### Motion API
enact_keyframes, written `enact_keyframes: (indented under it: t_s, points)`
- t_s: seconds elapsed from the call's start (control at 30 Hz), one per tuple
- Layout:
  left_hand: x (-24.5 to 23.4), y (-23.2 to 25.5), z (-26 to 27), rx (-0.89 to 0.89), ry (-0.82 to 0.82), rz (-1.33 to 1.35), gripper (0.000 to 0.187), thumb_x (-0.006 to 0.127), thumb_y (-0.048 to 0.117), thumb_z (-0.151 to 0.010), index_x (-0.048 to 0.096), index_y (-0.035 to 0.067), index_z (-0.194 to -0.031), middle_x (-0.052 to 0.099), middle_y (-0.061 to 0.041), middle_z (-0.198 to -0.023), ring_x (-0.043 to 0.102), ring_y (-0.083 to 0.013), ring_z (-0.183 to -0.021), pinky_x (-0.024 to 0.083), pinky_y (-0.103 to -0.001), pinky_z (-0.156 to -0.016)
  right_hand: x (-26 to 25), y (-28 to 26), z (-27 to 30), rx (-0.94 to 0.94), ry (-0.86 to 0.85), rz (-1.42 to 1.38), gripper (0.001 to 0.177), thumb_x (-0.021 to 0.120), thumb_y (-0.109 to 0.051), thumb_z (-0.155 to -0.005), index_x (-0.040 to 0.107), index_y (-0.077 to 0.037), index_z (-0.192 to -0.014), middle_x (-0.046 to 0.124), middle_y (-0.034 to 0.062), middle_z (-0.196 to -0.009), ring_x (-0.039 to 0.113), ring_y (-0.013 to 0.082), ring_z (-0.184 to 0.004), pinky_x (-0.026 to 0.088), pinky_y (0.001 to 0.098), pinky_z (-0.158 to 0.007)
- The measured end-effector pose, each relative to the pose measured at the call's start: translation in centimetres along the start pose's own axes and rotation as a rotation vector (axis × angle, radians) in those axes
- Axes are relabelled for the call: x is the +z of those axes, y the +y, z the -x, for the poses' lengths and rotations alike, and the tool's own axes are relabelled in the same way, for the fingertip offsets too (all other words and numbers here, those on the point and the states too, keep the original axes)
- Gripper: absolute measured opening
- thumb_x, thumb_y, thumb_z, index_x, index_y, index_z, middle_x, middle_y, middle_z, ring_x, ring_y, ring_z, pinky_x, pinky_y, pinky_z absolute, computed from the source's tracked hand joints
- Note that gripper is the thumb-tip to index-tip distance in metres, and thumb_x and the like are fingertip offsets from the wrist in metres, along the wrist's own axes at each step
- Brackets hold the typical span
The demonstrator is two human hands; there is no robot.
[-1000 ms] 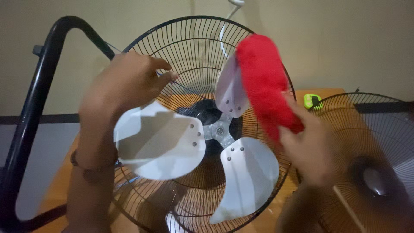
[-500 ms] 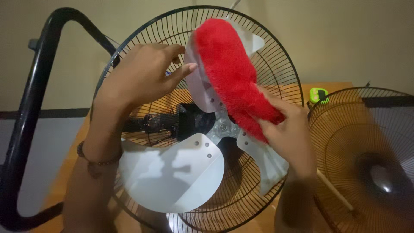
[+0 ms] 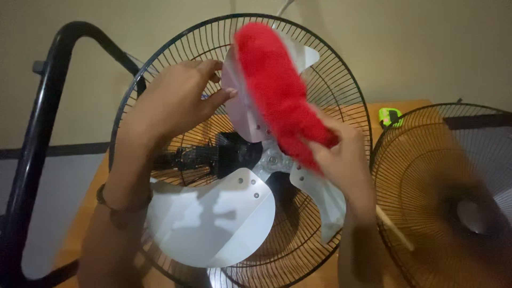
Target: The person removes the front grill of a standing fan and uses a red duster to wipe each fan blade and the central hub. The grill is set aside on the table during cleaning.
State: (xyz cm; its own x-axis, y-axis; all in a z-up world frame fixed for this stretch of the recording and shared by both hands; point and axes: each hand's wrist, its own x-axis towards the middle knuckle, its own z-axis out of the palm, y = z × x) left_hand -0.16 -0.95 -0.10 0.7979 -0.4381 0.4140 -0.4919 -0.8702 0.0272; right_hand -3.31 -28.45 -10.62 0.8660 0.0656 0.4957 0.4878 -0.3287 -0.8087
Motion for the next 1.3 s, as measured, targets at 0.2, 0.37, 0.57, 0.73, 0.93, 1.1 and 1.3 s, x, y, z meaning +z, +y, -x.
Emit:
enact_keyframes:
  t_s: [0.2, 0.37, 0.57, 0.73, 0.93, 1.1, 1.3]
  points:
    - [0.3, 0.9, -0.5, -0.078, -0.065, -0.08, 0.048, 0.066, 0.035, -0.096, 0.064, -0.001, -0.128, 0.073, -0.023, -0.112, 0.071, -0.0354, -0.101, 0.054, -0.048, -0.088, -0.7, -0.8, 0.3, -0.007, 0.127, 0.221, 0.06, 0.071, 0.003, -0.082, 0.063, -0.007, -0.141, 0.074, 0.0199, -0.114, 0.076, 0.0214, -0.104, 0.058, 0.0347, -0.089]
    - [-0.7, 1.0, -0.1, -0.037, -0.03, 0.034, 0.041, 0.068, 0.029, -0.094, 0.067, -0.001, -0.122, 0.074, -0.022, -0.112, 0.071, -0.0353, -0.102, 0.054, -0.047, -0.091, -0.3, -0.7, 0.9, -0.026, -0.122, -0.117, 0.063, 0.069, 0.003, -0.081, 0.059, -0.007, -0.143, 0.076, 0.0161, -0.12, 0.076, 0.0191, -0.107, 0.06, 0.0315, -0.094]
    - [-0.7, 1.5, -0.1, -0.118, -0.076, 0.011, 0.041, 0.068, 0.031, -0.097, 0.066, -0.002, -0.122, 0.073, -0.024, -0.105, 0.073, -0.0354, -0.094, 0.056, -0.046, -0.085, -0.5, -0.7, -0.4, 0.131, 0.081, 0.012, 0.057, 0.071, 0.002, -0.088, 0.062, -0.006, -0.143, 0.079, 0.017, -0.114, 0.076, 0.0222, -0.097, 0.06, 0.0348, -0.087]
    - [-0.9, 1.4, -0.2, -0.023, -0.017, 0.038, 0.039, 0.071, 0.027, -0.095, 0.069, -0.005, -0.116, 0.073, -0.027, -0.1, 0.072, -0.0384, -0.092, 0.055, -0.047, -0.084, 0.1, -0.1, 0.0, -0.091, -0.02, 0.042, 0.062, 0.066, 0.007, -0.079, 0.06, 0.0, -0.14, 0.077, 0.0162, -0.111, 0.077, 0.0168, -0.1, 0.062, 0.0311, -0.09]
    - [-0.6, 0.9, 0.3, -0.025, -0.008, 0.073, 0.037, 0.072, 0.024, -0.094, 0.07, -0.007, -0.114, 0.072, -0.028, -0.103, 0.072, -0.0384, -0.093, 0.056, -0.046, -0.084, 1.4, 1.4, -1.2, -0.103, 0.131, -0.008, 0.048, 0.069, 0.004, -0.089, 0.063, 0.001, -0.137, 0.078, 0.0204, -0.114, 0.077, 0.0233, -0.101, 0.06, 0.0341, -0.09]
    - [-0.9, 0.6, 0.0, -0.045, -0.041, 0.065, 0.038, 0.073, 0.024, -0.092, 0.072, -0.007, -0.114, 0.073, -0.029, -0.101, 0.073, -0.038, -0.089, 0.057, -0.045, -0.085, 2.4, 1.3, -0.5, 0.076, -0.014, 0.023, 0.064, 0.062, 0.003, -0.085, 0.056, -0.008, -0.148, 0.077, 0.0152, -0.105, 0.079, 0.0202, -0.088, 0.061, 0.0333, -0.08]
    - [-0.5, 0.3, -0.2, -0.057, -0.074, 0.058, 0.036, 0.073, 0.024, -0.093, 0.073, -0.005, -0.114, 0.074, -0.028, -0.097, 0.075, -0.0358, -0.085, 0.057, -0.044, -0.085, 2.4, 2.3, -1.4, -0.077, 0.045, -0.08, 0.05, 0.068, -0.001, -0.091, 0.061, -0.002, -0.141, 0.078, 0.0168, -0.109, 0.079, 0.024, -0.096, 0.064, 0.036, -0.085]
